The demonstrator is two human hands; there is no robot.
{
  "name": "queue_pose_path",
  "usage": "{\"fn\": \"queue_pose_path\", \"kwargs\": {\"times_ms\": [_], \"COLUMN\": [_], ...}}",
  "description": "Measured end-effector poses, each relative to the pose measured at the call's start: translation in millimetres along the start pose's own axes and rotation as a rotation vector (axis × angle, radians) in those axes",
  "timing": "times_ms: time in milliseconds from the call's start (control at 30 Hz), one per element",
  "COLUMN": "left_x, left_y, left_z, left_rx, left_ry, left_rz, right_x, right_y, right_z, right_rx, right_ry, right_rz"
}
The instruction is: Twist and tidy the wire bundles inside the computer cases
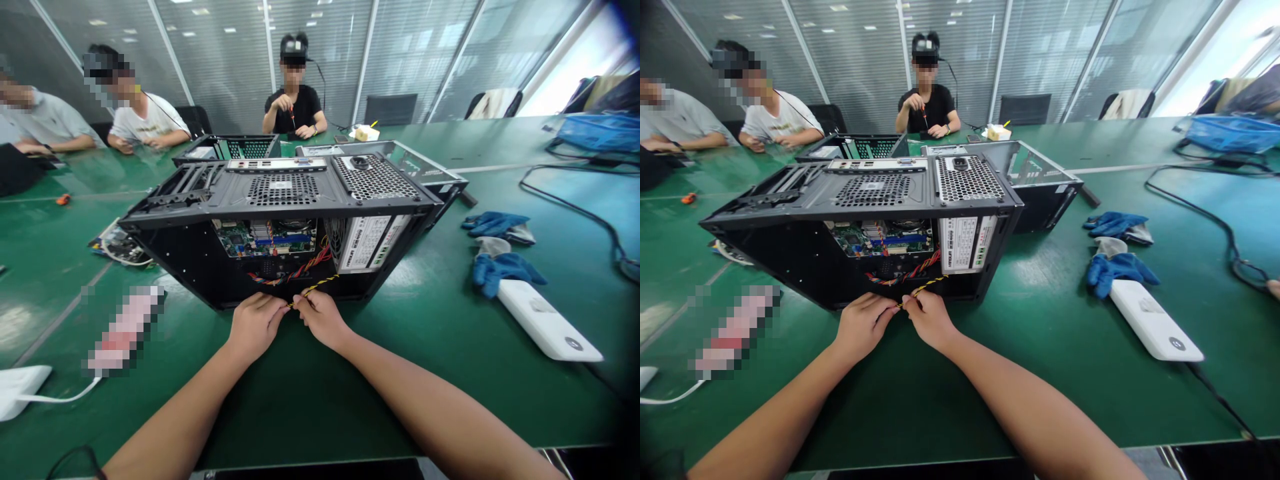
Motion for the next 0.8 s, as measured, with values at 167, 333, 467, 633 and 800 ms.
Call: {"fn": "queue_pose_path", "kwargs": {"times_ms": [167, 333, 467, 633, 800], "left_x": [-2.3, -4.1, -3.3, -2.1, -2.2], "left_y": [0.4, 0.1, 0.0, 2.3, 2.4], "left_z": [1.8, 2.9, 6.0, 8.0, 6.7], "left_rx": [-0.037, -0.067, -0.123, -0.173, -0.118], "left_ry": [0.009, 0.038, 0.045, 0.048, 0.001], "left_rz": [0.002, -0.01, 0.002, -0.005, -0.013], "right_x": [-6.5, -5.7, -4.1, -5.1, -5.9], "right_y": [-0.3, -1.1, -1.5, -1.2, -1.1], "right_z": [1.6, 2.4, 3.0, 3.1, 2.3], "right_rx": [-0.037, -0.044, -0.047, -0.053, -0.052], "right_ry": [-0.055, -0.083, -0.089, -0.101, -0.106], "right_rz": [-0.093, -0.109, -0.112, -0.128, -0.127]}}
Point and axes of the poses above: each hand's wrist, its own y-axis away from the middle knuckle, its own z-axis out of the back of the hand, x = y × z, the point moved 6 cm from there along -y, towards the middle knuckle, and after that the axes turned 9 degrees about -y, right-handed, at the moved point
